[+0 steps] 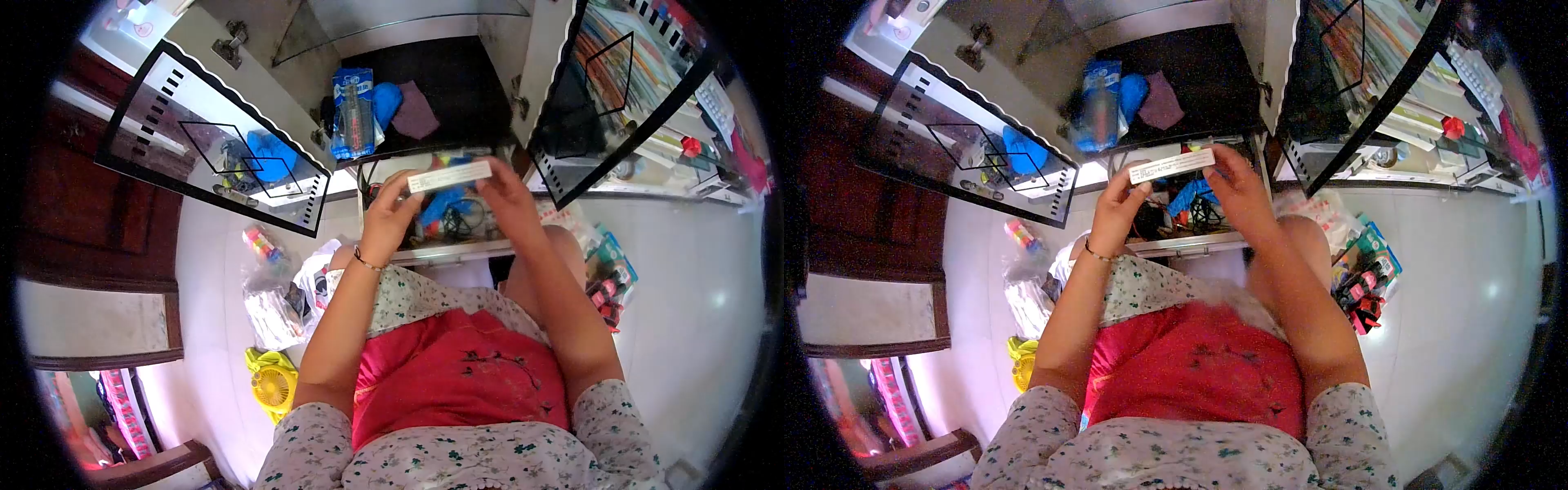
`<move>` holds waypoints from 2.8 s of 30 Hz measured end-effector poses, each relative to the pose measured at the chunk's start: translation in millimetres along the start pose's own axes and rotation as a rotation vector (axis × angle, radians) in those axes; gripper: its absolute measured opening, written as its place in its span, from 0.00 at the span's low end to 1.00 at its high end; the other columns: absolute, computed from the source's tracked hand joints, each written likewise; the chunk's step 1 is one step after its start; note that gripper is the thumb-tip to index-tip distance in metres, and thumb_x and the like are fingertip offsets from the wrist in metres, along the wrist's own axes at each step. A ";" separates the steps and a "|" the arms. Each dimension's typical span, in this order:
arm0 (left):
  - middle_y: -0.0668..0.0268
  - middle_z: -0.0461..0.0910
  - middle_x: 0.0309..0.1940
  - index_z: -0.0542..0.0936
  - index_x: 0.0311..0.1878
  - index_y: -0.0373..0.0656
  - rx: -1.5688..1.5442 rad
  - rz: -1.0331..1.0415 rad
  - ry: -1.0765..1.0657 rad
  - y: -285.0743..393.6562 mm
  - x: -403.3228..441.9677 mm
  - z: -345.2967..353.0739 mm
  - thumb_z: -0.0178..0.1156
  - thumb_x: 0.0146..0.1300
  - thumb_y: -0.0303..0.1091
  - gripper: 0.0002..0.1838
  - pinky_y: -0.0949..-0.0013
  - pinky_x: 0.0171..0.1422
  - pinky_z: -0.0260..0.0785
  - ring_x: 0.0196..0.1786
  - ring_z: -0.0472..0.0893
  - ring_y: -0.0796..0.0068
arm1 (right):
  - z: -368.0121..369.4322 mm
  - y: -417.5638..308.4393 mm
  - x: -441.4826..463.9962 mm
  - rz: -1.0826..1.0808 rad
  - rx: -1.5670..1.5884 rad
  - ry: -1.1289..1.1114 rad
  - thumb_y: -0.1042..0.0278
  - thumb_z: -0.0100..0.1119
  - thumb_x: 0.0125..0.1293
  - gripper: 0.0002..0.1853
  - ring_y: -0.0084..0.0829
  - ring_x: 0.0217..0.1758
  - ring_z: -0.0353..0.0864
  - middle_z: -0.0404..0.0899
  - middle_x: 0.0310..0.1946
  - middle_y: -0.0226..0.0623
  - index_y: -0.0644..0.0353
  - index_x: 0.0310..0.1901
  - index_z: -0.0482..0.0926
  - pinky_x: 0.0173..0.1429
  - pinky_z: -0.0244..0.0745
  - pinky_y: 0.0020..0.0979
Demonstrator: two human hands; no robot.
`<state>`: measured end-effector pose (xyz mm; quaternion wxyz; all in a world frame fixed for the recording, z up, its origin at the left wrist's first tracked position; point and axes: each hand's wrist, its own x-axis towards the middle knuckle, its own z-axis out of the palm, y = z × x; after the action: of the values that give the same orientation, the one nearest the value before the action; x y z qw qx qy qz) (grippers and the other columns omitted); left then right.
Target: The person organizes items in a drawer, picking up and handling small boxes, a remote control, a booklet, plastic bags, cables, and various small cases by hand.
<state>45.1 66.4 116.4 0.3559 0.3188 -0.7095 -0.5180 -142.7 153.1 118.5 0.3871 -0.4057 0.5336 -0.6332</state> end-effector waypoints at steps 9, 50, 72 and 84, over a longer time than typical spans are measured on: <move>0.65 0.65 0.57 0.69 0.57 0.40 0.041 0.125 -0.041 -2.2 -0.3 -6.8 0.54 0.59 0.22 0.21 0.73 0.61 0.59 0.58 0.66 0.74 | 1.5 -0.8 1.4 -0.095 0.027 -0.033 0.80 0.51 0.59 0.20 0.27 0.52 0.71 0.72 0.48 0.35 0.57 0.54 0.69 0.56 0.65 0.26; 0.66 0.64 0.58 0.69 0.56 0.41 -0.022 0.089 -0.024 4.4 -1.7 -7.5 0.53 0.56 0.17 0.23 0.74 0.62 0.57 0.60 0.64 0.74 | 4.7 -4.6 1.1 -0.048 0.031 -0.039 0.84 0.49 0.57 0.21 0.26 0.51 0.72 0.72 0.48 0.33 0.58 0.54 0.69 0.54 0.66 0.24; 0.62 0.64 0.58 0.73 0.54 0.44 0.189 0.159 0.054 16.4 -4.2 -5.0 0.53 0.55 0.17 0.22 0.73 0.61 0.57 0.60 0.65 0.70 | 6.5 -18.8 -0.4 0.176 0.265 0.015 0.74 0.49 0.62 0.20 0.31 0.47 0.76 0.73 0.47 0.38 0.57 0.57 0.65 0.48 0.72 0.29; 0.60 0.63 0.60 0.74 0.51 0.42 0.253 0.342 -0.019 12.2 -1.9 -2.9 0.46 0.56 0.15 0.20 0.73 0.55 0.64 0.54 0.72 0.67 | 0.9 -18.4 -1.2 0.465 0.462 -0.111 0.63 0.52 0.63 0.25 0.31 0.43 0.78 0.74 0.44 0.37 0.60 0.59 0.59 0.38 0.75 0.27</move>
<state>47.5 69.6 128.5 0.3887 0.2311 -0.8161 -0.3598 -142.4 156.3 136.6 0.6315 -0.2083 0.4323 -0.6090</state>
